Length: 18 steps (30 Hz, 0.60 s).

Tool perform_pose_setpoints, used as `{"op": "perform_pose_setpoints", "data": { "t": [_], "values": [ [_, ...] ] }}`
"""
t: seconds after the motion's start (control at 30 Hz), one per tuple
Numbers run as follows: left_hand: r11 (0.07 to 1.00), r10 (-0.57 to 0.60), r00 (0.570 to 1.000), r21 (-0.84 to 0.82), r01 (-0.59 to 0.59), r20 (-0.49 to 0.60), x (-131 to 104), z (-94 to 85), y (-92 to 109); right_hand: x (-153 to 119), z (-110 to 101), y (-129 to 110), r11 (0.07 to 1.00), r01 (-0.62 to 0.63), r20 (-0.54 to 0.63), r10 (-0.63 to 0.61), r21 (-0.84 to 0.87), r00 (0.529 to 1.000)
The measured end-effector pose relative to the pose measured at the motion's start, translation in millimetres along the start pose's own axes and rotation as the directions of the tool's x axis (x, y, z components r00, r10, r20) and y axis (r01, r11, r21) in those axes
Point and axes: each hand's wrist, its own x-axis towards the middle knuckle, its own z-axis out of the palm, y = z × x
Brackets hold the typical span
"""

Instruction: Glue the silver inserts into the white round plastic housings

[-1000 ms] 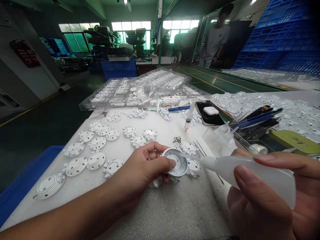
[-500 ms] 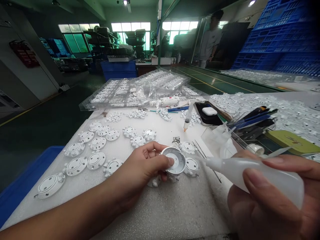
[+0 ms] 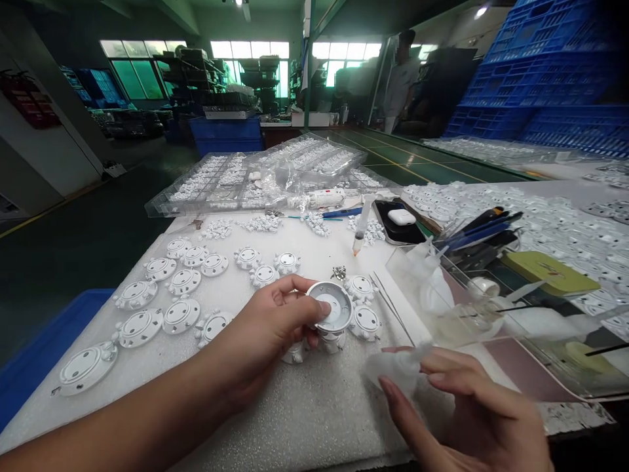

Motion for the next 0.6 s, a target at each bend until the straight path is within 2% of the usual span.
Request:
{"op": "perform_pose_setpoints", "data": {
  "t": [0.07,0.27,0.3,0.37,0.43,0.47,0.53,0.6],
  "values": [
    [1.0,0.008,1.0,0.007,-0.008,0.005,-1,-0.8,-1,-7,-2,2,0.993,0.054,0.096,-0.045,-0.1,0.994],
    [1.0,0.007,1.0,0.025,-0.008,0.005,-1,-2.1,-1,-3,-9,-3,0.93,0.146,0.124,-0.11,-0.338,0.986],
    [1.0,0.009,1.0,0.026,-0.009,0.007,-1,-1.9,-1,1,-13,-2,0.93,0.113,0.078,-0.091,-0.349,0.993],
    [1.0,0.011,1.0,0.029,-0.011,0.008,-1,-1.5,-1,13,-23,1,0.945,-0.03,-0.145,-0.018,-0.325,0.989],
    [0.999,0.008,1.0,0.035,-0.008,0.004,-1,-1.2,-1,28,-34,7,0.94,-0.188,-0.392,0.066,-0.283,0.918],
    [0.999,0.006,1.0,0.039,-0.006,0.003,-1,-1.0,-1,36,-40,11,0.913,-0.261,-0.445,0.101,-0.314,0.89],
    [0.999,0.01,1.0,0.038,-0.01,0.002,-1,-0.8,-1,49,-49,18,0.808,-0.383,-0.457,0.161,-0.448,0.875],
    [0.999,0.012,1.0,0.033,-0.012,-0.003,-1,-0.6,-1,56,-55,20,0.758,-0.397,-0.405,0.192,-0.517,0.894]
  ]
}}
